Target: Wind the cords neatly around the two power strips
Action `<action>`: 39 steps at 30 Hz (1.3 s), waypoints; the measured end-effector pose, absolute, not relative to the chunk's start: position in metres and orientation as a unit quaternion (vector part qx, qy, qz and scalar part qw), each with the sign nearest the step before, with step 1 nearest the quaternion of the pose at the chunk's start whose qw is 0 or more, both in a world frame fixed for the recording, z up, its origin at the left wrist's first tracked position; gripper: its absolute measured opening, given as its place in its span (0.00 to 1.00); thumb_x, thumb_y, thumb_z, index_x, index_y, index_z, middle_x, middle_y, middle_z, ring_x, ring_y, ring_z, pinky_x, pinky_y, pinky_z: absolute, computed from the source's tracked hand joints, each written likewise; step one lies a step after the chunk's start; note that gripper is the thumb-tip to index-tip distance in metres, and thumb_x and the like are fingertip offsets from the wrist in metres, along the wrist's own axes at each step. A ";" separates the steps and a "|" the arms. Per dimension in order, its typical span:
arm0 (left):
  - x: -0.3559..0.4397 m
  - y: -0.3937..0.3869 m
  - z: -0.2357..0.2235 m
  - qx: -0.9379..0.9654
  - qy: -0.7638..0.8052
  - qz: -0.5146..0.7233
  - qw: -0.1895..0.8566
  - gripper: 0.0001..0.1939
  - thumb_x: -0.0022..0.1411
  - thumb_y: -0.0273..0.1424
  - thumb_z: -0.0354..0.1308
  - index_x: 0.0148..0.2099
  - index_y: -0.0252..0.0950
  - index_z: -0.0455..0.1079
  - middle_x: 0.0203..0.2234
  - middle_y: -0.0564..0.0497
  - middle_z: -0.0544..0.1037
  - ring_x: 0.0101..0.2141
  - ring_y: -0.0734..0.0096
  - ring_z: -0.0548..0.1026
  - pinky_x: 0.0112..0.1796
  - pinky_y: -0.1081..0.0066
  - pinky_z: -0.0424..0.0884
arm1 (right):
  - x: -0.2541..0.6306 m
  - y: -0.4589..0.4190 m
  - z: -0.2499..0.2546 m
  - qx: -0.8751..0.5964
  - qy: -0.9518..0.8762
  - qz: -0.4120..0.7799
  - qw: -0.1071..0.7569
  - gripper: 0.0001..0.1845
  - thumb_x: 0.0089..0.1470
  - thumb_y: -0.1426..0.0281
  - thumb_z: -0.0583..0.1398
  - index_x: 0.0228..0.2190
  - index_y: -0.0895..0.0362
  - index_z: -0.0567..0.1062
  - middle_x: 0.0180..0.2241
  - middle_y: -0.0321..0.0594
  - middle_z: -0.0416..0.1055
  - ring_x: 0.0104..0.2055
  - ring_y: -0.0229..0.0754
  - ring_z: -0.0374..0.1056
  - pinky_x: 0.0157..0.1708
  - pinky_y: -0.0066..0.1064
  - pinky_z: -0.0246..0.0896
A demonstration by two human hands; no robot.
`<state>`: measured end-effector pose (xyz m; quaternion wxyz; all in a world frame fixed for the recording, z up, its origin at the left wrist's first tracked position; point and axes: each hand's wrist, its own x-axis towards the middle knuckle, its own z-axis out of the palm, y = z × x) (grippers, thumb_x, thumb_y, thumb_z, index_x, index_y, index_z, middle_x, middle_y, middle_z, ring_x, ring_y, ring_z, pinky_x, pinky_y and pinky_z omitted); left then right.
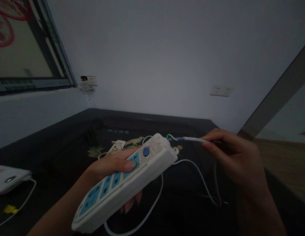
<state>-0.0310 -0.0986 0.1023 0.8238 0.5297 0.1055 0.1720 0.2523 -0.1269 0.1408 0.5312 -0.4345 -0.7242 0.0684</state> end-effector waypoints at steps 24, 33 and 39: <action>-0.009 -0.104 0.099 0.609 0.244 0.246 0.713 0.32 0.46 0.53 0.65 0.45 0.35 0.68 0.26 0.53 0.75 0.29 0.70 0.75 0.31 0.73 0.72 | 0.259 -0.117 0.139 -0.460 -0.681 0.155 0.548 0.03 0.48 0.66 0.65 0.27 0.52 0.80 0.25 0.34 0.77 0.28 0.39 0.72 0.27 0.29 0.66; -0.005 -0.103 0.094 0.556 0.096 0.136 0.814 0.43 0.50 0.37 0.68 0.63 0.41 0.51 0.34 0.50 0.78 0.32 0.64 0.79 0.31 0.67 0.75 | 0.258 -0.117 0.134 -0.470 -0.615 0.096 0.626 0.03 0.47 0.66 0.67 0.26 0.52 0.80 0.24 0.33 0.75 0.27 0.38 0.71 0.25 0.28 0.65; 0.003 -0.110 0.092 0.493 -0.002 0.140 0.858 0.47 0.54 0.31 0.64 0.67 0.43 0.37 0.34 0.48 0.78 0.35 0.58 0.79 0.33 0.63 0.75 | 0.260 -0.112 0.133 -0.446 -0.562 0.123 0.685 0.05 0.45 0.66 0.67 0.25 0.55 0.79 0.19 0.31 0.69 0.21 0.34 0.64 0.21 0.26 0.58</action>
